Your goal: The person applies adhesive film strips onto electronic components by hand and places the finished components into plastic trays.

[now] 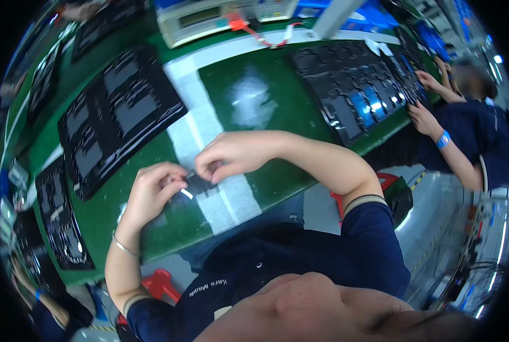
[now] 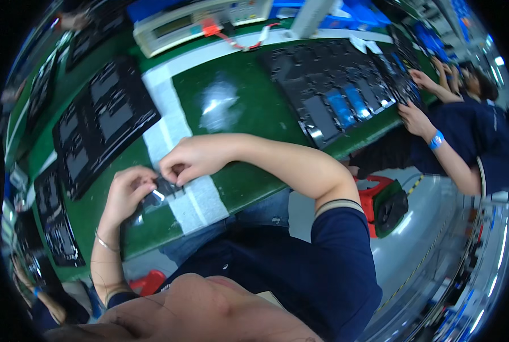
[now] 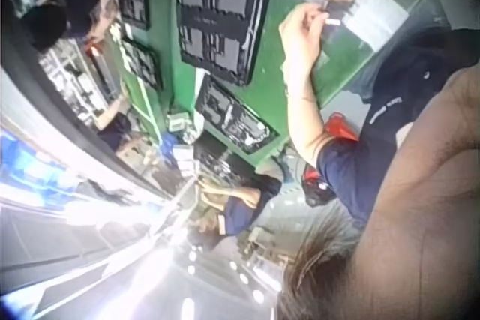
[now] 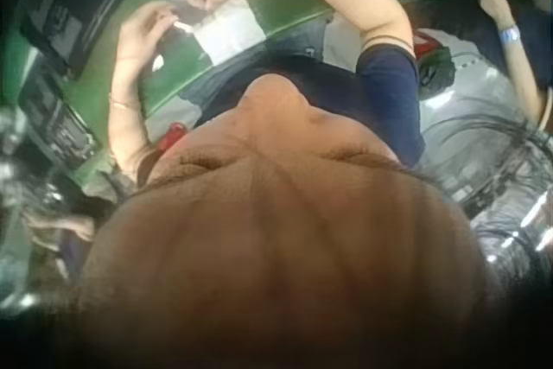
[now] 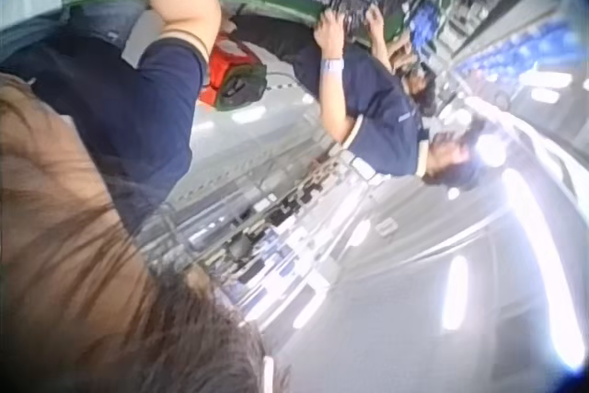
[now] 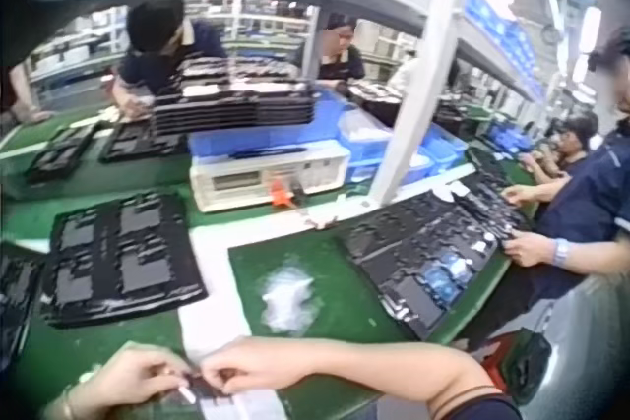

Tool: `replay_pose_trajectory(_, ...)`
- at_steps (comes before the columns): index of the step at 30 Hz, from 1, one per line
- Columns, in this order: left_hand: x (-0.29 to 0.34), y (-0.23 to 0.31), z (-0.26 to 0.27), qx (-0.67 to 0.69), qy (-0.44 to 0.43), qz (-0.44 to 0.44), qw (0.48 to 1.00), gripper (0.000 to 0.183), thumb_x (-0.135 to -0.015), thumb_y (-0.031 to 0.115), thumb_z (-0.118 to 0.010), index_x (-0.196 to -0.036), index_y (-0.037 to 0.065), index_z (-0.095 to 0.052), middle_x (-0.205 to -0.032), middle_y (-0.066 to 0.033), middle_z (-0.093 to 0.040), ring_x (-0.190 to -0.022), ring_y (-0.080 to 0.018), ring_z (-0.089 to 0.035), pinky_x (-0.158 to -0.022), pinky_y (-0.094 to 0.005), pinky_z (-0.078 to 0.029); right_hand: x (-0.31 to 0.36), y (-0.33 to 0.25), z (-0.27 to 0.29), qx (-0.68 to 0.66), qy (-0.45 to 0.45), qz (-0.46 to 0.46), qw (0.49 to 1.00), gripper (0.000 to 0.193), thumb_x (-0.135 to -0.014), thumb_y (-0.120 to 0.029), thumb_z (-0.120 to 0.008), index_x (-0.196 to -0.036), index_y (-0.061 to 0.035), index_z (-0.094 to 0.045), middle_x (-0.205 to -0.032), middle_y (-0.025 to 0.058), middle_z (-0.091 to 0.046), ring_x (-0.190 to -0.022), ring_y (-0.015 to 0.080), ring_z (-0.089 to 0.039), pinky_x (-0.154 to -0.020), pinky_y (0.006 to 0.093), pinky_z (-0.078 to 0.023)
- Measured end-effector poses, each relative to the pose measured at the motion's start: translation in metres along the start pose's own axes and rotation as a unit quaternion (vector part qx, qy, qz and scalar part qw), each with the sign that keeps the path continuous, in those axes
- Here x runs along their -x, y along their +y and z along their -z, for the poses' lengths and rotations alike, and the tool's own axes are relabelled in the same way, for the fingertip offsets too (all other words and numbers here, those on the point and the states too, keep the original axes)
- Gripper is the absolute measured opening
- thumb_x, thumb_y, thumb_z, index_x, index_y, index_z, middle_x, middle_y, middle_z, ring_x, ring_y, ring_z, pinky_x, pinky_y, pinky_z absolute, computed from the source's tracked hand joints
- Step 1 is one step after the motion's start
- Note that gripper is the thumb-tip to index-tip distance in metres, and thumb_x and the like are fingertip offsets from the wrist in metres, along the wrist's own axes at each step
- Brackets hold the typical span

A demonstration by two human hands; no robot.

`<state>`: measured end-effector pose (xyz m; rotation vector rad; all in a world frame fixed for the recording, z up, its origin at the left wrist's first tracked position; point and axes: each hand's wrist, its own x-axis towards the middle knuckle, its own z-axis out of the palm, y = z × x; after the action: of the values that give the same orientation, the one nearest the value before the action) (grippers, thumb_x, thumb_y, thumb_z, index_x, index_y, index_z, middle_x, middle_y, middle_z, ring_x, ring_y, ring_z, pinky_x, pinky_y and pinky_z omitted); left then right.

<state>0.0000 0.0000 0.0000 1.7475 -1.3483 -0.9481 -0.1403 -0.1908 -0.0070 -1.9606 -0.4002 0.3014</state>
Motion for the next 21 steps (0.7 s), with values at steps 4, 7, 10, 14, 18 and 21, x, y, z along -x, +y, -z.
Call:
replay_pose_trajectory(4, -0.006, -0.004, 0.000, -0.018, 0.017, -0.046, 0.999, 0.016, -0.072, 0.002, -0.065, -0.086, 0.000, -0.061, -0.074, -0.0080, -0.060, -0.062, -0.0158, -0.057, -0.056, -0.0263, -0.045, 0.002, -0.005, 0.012, -0.003, -0.024, -0.013, 1.000, 0.009, -0.079, -0.008, -0.059, -0.083, -0.0017, -0.053, -0.077, 0.0066, -0.059, -0.071, 0.0185, -0.059, -0.063, 0.0294, -0.045)
replay_pose_trajectory(7, -0.003, -0.002, -0.005, -0.028, 0.023, -0.057, 0.998, 0.016, -0.071, 0.000, -0.065, -0.085, -0.001, -0.060, -0.073, -0.0080, -0.058, -0.060, -0.0158, -0.054, -0.056, -0.0269, -0.043, 0.009, -0.008, 0.017, 0.006, -0.036, -0.037, 0.999, 0.009, -0.080, -0.008, -0.059, -0.082, -0.0015, -0.053, -0.076, 0.0055, -0.059, -0.070, 0.0173, -0.059, -0.062, 0.0279, -0.046)
replay_pose_trajectory(10, 0.000, -0.001, -0.008, -0.060, 0.047, -0.049, 0.996, 0.020, -0.071, 0.002, -0.066, -0.089, 0.000, -0.059, -0.072, -0.0072, -0.057, -0.058, -0.0168, -0.053, -0.055, -0.0270, -0.043, 0.015, -0.005, 0.031, 0.019, 0.077, -0.037, 0.996, 0.010, -0.079, -0.007, -0.060, -0.080, -0.0018, -0.052, -0.072, 0.0039, -0.057, -0.067, 0.0127, -0.058, -0.061, 0.0254, -0.046)
replay_pose_trajectory(14, 0.001, -0.003, -0.009, -0.178, 0.091, -0.107, 0.974, 0.030, -0.068, 0.004, -0.068, -0.096, 0.001, -0.058, -0.078, -0.0076, -0.055, -0.066, -0.0203, -0.054, -0.059, -0.0289, -0.045, 0.021, -0.001, 0.046, 0.131, 0.199, -0.163, 0.957, 0.013, -0.076, -0.007, -0.062, -0.077, -0.0024, -0.050, -0.071, 0.0051, -0.055, -0.066, 0.0145, -0.055, -0.059, 0.0279, -0.043)
replay_pose_trajectory(18, -0.006, -0.001, 0.003, -0.256, 0.156, -0.186, 0.936, 0.032, -0.065, 0.009, -0.070, -0.095, 0.003, -0.057, -0.091, -0.0100, -0.054, -0.086, -0.0269, -0.052, -0.075, -0.0344, -0.045, 0.028, 0.016, 0.050, 0.253, 0.207, -0.161, 0.931, 0.018, -0.070, -0.011, -0.066, -0.073, -0.0044, -0.049, -0.068, 0.0070, -0.055, -0.073, 0.0257, -0.051, -0.068, 0.0353, -0.041)
replay_pose_trajectory(21, -0.016, -0.004, 0.027, -0.306, 0.227, -0.185, 0.906, 0.032, -0.067, 0.009, -0.069, -0.095, 0.002, -0.058, -0.097, -0.0101, -0.052, -0.092, -0.0277, -0.051, -0.081, -0.0340, -0.043, 0.032, 0.016, 0.053, 0.358, 0.215, -0.177, 0.891, 0.019, -0.067, -0.009, -0.067, -0.075, -0.0052, -0.050, -0.076, 0.0072, -0.054, -0.081, 0.0262, -0.050, -0.072, 0.0347, -0.041)
